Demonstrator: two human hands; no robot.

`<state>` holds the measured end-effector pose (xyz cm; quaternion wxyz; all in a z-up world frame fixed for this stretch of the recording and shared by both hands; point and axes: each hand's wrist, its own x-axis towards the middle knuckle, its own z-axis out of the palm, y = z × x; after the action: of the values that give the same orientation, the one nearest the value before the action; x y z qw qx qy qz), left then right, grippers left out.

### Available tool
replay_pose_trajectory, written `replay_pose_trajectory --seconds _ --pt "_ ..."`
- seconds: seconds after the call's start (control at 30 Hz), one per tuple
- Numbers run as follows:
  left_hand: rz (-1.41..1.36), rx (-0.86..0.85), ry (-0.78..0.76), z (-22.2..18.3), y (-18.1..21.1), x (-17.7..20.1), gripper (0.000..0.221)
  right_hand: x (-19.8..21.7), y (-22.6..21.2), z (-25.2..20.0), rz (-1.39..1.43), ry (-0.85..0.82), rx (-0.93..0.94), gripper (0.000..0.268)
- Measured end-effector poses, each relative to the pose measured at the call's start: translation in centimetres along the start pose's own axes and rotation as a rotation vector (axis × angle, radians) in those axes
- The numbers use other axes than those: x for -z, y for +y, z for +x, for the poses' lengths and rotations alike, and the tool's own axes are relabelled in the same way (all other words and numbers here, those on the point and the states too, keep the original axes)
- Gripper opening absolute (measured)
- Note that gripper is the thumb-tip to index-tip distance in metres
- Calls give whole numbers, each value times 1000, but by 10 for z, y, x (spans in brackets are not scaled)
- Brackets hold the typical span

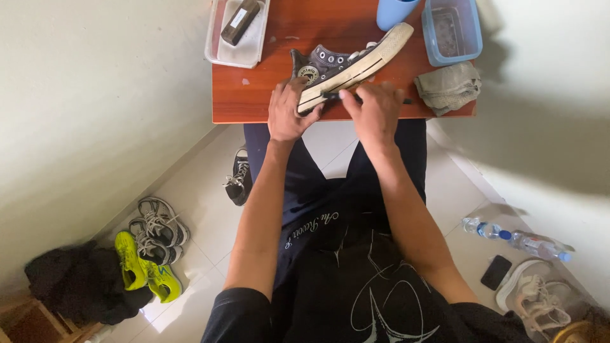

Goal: Restoring or repairing a sneaker by applying a substance to the rubber midsole using a brush and a small tool.

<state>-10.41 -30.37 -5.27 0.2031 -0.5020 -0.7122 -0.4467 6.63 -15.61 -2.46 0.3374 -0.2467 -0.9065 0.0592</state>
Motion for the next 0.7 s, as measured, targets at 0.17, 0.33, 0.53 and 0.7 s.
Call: replay_pose_trajectory --seconds 0.17,0.33,0.53,0.7 --pt "11 -14 5 -1 0 -1 46 -1 -35 3 53 18 56 43" --pt "14 -28 -3 -2 -2 -1 48 3 -33 6 110 -17 92 40" --pt "-13 -4 0 -2 -3 -2 47 0 -27 2 51 -74 -17 50" --pt "3 -8 -26 -3 -2 0 47 -3 -39 4 96 -48 71 42"
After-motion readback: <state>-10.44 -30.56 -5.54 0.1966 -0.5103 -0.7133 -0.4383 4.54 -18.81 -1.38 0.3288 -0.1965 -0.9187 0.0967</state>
